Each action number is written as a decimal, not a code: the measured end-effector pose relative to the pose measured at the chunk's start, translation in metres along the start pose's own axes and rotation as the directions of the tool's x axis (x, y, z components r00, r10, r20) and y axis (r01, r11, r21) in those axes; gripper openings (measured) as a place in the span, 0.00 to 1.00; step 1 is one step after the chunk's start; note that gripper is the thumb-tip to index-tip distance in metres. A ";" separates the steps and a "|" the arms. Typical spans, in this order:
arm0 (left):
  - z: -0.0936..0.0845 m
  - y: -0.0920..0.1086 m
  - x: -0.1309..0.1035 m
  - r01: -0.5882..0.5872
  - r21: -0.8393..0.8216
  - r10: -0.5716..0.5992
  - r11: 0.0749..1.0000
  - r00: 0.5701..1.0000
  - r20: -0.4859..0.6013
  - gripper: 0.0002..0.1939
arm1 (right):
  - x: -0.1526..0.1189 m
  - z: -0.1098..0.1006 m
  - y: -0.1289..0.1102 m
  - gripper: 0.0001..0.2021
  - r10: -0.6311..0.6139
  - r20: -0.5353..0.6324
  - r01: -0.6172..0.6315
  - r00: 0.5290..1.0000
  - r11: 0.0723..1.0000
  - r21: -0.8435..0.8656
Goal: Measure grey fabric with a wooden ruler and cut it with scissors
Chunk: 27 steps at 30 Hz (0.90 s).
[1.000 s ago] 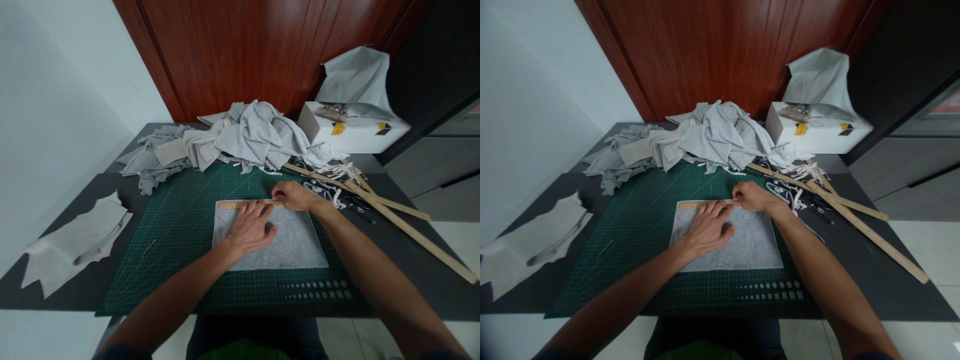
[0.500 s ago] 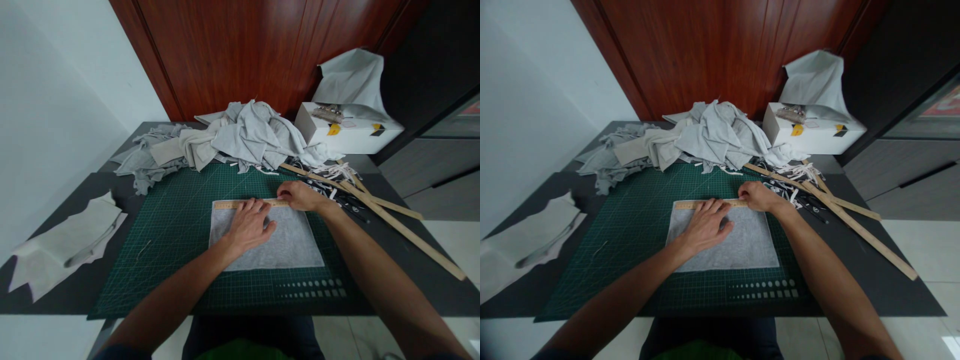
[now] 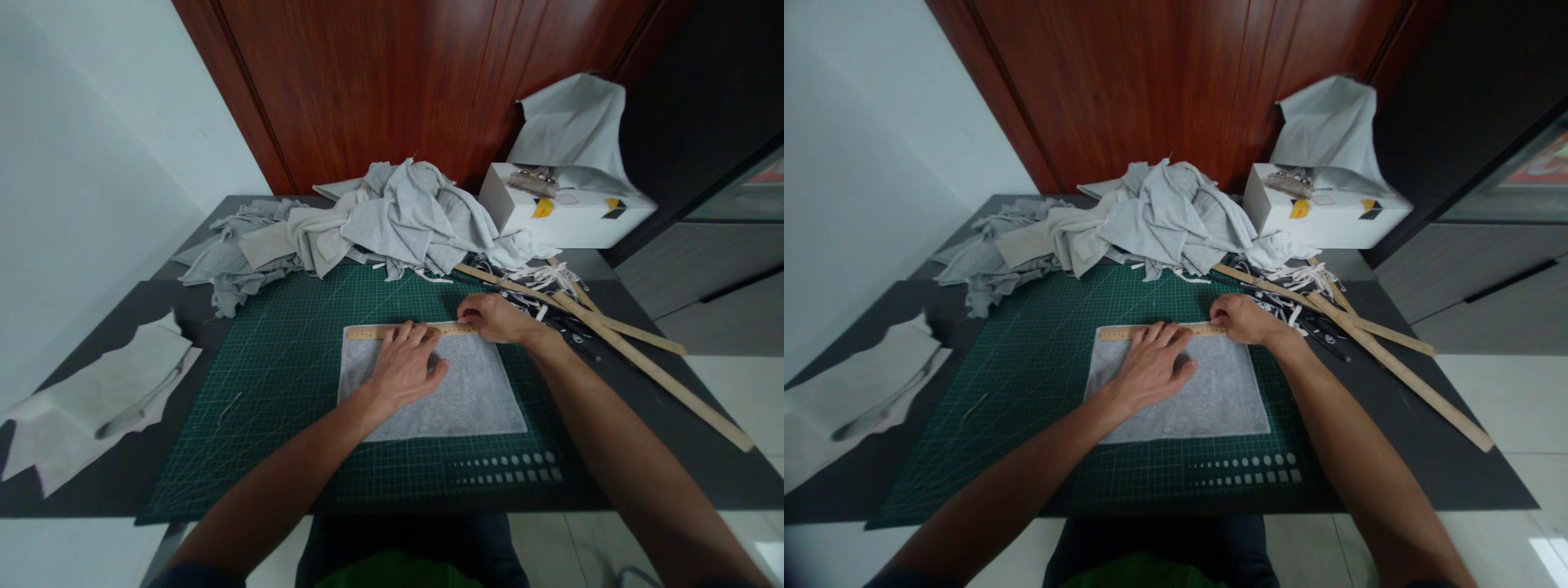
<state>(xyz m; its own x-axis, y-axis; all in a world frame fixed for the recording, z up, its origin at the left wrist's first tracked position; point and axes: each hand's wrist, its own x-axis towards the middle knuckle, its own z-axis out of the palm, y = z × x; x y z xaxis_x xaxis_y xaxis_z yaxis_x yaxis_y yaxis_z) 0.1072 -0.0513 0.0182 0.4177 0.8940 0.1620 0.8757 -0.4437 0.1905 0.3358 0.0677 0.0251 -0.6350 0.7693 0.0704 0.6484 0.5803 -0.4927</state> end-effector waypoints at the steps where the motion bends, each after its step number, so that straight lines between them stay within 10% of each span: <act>1: 0.000 0.000 0.000 0.002 -0.001 -0.002 1.000 1.000 0.002 0.24 | -0.002 -0.002 0.002 0.08 0.004 -0.014 -0.004 1.000 1.000 0.017; 7: -0.001 0.002 0.002 0.006 0.008 -0.006 1.000 1.000 0.013 0.23 | -0.015 -0.012 0.014 0.07 0.054 -0.198 -0.034 0.979 0.994 0.101; 27: 0.013 0.010 0.018 -0.064 -0.085 0.064 0.994 0.998 -0.009 0.23 | -0.016 0.019 0.005 0.07 0.023 -0.305 0.030 0.952 0.985 0.168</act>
<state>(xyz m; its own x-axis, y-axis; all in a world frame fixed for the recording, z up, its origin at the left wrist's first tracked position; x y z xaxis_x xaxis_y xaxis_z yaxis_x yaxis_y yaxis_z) 0.1265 -0.0382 0.0099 0.4703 0.8635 0.1824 0.8233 -0.5037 0.2617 0.3418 0.0530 0.0049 -0.4618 0.8272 0.3203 0.5491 0.5501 -0.6292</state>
